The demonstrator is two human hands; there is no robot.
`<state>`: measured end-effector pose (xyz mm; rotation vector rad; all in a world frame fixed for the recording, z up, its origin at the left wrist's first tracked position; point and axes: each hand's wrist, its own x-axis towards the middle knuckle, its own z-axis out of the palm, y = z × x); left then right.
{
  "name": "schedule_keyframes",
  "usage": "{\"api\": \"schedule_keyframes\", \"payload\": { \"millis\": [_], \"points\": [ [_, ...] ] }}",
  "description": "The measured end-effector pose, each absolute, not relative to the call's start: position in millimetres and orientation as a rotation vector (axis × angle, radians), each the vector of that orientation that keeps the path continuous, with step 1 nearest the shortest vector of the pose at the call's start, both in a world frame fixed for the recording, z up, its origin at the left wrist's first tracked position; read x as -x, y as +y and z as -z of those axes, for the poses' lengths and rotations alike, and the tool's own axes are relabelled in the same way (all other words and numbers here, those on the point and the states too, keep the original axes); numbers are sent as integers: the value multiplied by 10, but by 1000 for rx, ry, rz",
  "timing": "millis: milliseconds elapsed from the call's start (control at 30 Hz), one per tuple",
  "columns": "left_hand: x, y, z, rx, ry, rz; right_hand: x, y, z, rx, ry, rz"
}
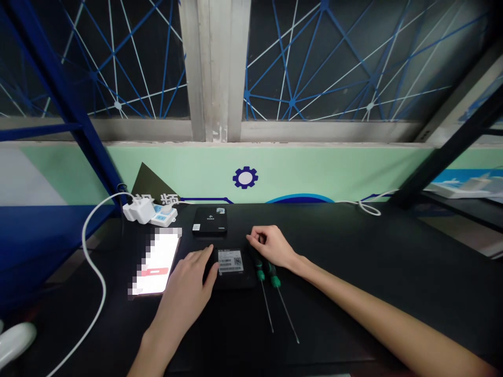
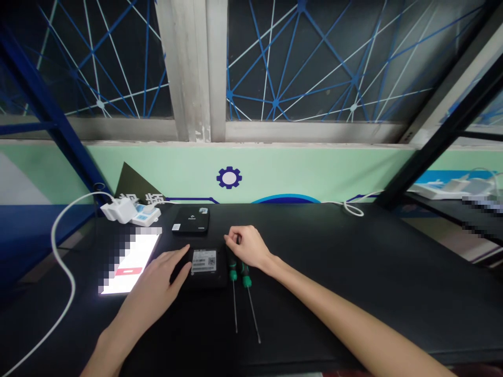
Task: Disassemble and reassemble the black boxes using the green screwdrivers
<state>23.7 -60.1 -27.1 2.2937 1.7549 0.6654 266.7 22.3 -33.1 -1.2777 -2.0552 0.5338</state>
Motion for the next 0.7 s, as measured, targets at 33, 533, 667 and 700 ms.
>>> {"api": "schedule_keyframes", "payload": {
  "millis": [33, 533, 667, 700],
  "points": [
    [-239, -602, 270, -2297, 1751, -669, -2672, 225, 336, 1279, -2057, -533],
    [-247, -589, 273, -2195, 1867, -687, -2705, 55, 58, 988, -2566, -232],
    [-249, -579, 275, -2185, 1898, -703, -2669, 15, 109, 998, -2603, -272],
    [-250, -577, 278, -2183, 1891, -709, -2663, 14, 126, 1007, -2596, -296]
  ]
}}
